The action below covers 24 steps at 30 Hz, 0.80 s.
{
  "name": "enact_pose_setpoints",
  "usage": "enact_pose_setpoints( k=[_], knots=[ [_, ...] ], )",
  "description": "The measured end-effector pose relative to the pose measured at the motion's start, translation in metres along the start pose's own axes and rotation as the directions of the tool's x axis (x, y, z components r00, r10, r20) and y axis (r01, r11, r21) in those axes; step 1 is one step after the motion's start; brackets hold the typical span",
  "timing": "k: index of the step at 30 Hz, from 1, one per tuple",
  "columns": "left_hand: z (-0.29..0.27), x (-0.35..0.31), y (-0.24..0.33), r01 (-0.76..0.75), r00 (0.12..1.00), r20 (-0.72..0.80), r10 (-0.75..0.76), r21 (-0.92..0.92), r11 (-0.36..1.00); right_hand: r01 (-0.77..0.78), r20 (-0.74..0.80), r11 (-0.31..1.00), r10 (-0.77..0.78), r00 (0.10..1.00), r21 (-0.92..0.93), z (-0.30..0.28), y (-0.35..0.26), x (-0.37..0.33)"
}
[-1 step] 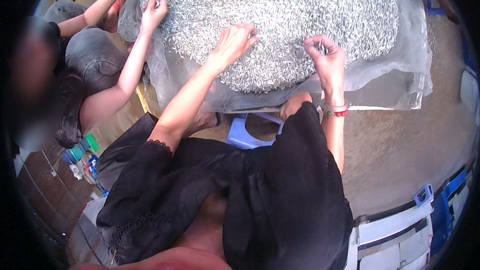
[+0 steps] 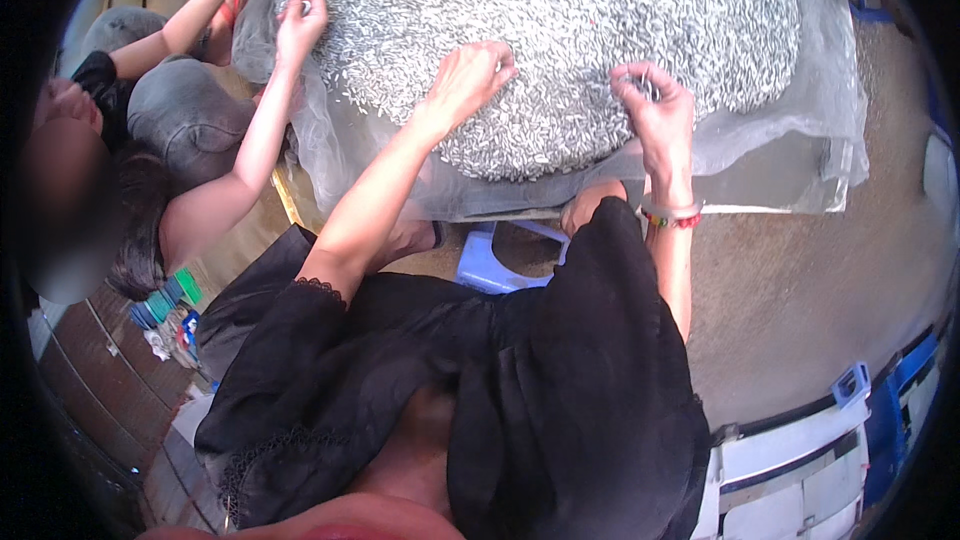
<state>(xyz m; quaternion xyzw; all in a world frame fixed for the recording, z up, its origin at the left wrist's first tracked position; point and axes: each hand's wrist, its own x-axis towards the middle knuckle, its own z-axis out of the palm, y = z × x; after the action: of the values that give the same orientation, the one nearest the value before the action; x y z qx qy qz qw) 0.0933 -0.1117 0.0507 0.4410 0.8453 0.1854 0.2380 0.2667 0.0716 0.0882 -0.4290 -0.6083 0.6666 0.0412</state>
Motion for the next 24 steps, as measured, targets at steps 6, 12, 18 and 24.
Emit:
enact_pose_setpoints(
  k=[6, 12, 18, 24],
  knots=[
    [-0.030, 0.015, 0.013, 0.185, 0.976, 0.213, -0.049, -0.686, 0.704, -0.154, 0.077, 0.740, 0.138, 0.987, 0.654, -0.004, 0.007, 0.001],
    [-0.049, 0.024, 0.015, 0.147, 0.983, 0.103, 0.155, -0.941, -0.306, -0.232, 0.179, 0.734, 0.152, 0.972, 0.639, -0.006, 0.016, 0.008],
    [-0.040, 0.057, -0.002, 0.140, 0.987, 0.163, -0.003, -0.833, 0.535, -0.255, 0.301, 0.428, -0.043, 0.953, 0.867, -0.006, 0.018, -0.003],
    [-0.004, 0.061, -0.012, -0.082, 0.997, -0.001, 0.082, -0.009, 0.997, -0.240, 0.467, 0.721, -0.131, 0.875, 0.650, -0.006, 0.003, 0.001]
  ],
)
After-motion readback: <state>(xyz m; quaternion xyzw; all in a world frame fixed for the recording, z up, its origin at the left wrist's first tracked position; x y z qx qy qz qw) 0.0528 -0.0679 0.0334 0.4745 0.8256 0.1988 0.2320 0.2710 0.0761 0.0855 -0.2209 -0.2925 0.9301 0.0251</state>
